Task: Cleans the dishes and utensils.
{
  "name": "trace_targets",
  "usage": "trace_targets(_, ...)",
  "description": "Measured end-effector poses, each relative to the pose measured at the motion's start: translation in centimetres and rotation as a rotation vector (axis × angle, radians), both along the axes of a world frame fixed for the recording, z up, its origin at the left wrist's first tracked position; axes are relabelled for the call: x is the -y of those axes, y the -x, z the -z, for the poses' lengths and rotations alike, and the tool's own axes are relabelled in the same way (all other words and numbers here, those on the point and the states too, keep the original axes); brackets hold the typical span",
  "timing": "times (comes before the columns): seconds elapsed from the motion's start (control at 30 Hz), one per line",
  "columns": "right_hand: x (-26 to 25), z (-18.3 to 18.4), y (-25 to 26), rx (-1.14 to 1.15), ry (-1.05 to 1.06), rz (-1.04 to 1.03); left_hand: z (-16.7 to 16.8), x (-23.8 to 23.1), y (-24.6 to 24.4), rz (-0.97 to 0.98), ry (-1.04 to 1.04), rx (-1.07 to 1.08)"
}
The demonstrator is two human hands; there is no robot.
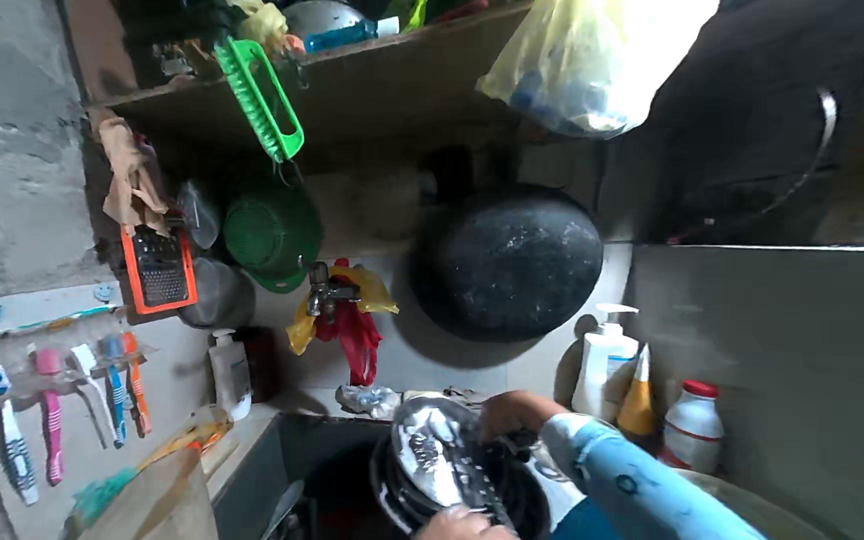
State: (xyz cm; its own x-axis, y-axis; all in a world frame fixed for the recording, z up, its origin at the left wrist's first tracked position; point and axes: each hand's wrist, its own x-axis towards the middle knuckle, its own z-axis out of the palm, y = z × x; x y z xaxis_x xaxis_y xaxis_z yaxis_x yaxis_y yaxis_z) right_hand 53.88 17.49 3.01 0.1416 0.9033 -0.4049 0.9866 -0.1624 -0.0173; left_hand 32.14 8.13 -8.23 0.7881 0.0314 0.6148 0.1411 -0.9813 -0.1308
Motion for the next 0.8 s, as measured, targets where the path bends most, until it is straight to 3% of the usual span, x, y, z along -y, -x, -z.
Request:
trace_targets(0.13, 1.0, 0.0, -3.2, 0.016, -0.033, 0.074, 1.4, -0.6, -3.6, -0.007, -0.002, 0.096)
trace_targets(0.2, 1.9, -1.1, -2.5, 0.049, -0.015, 0.079, 0.6, -0.9, -4.0, -0.008, 0.044, 0.011)
trace_targets(0.33, 0.8, -0.1, -4.6, -0.013, -0.157, 0.003, -5.7, -2.4, -0.4, 0.004, 0.383, -0.321)
trace_targets(0.4, 0.4, 0.0, -5.9, -0.065, -0.323, -0.006, -9.4, -4.9, 2.6, -0.115, 0.634, -0.368)
trace_targets(0.47, 1.8, -1.9, -5.2, -0.133, -0.483, 0.013, -10.4, -9.1, 5.4, -0.299, 0.779, -0.394)
trace_targets(0.53, 2.9, -3.7, -5.0, -0.191, -0.603, -0.002, -8.3, -13.9, 7.3, -0.544, 0.837, -0.518)
trace_targets(0.63, 5.0, -5.9, -4.2, -0.305, -0.637, -0.009, -1.2, -18.6, 8.6, -0.844, 0.800, -0.917)
trace_targets(0.73, 7.6, -5.6, -4.2, -0.452, -0.700, -0.071, 6.0, -19.4, 8.8, -0.886, 0.670, -1.328)
trace_targets(0.8, 10.2, -5.4, -3.0, -0.382, -0.728, -0.121, 9.7, -19.3, 9.3, -0.847, 0.556, -1.444)
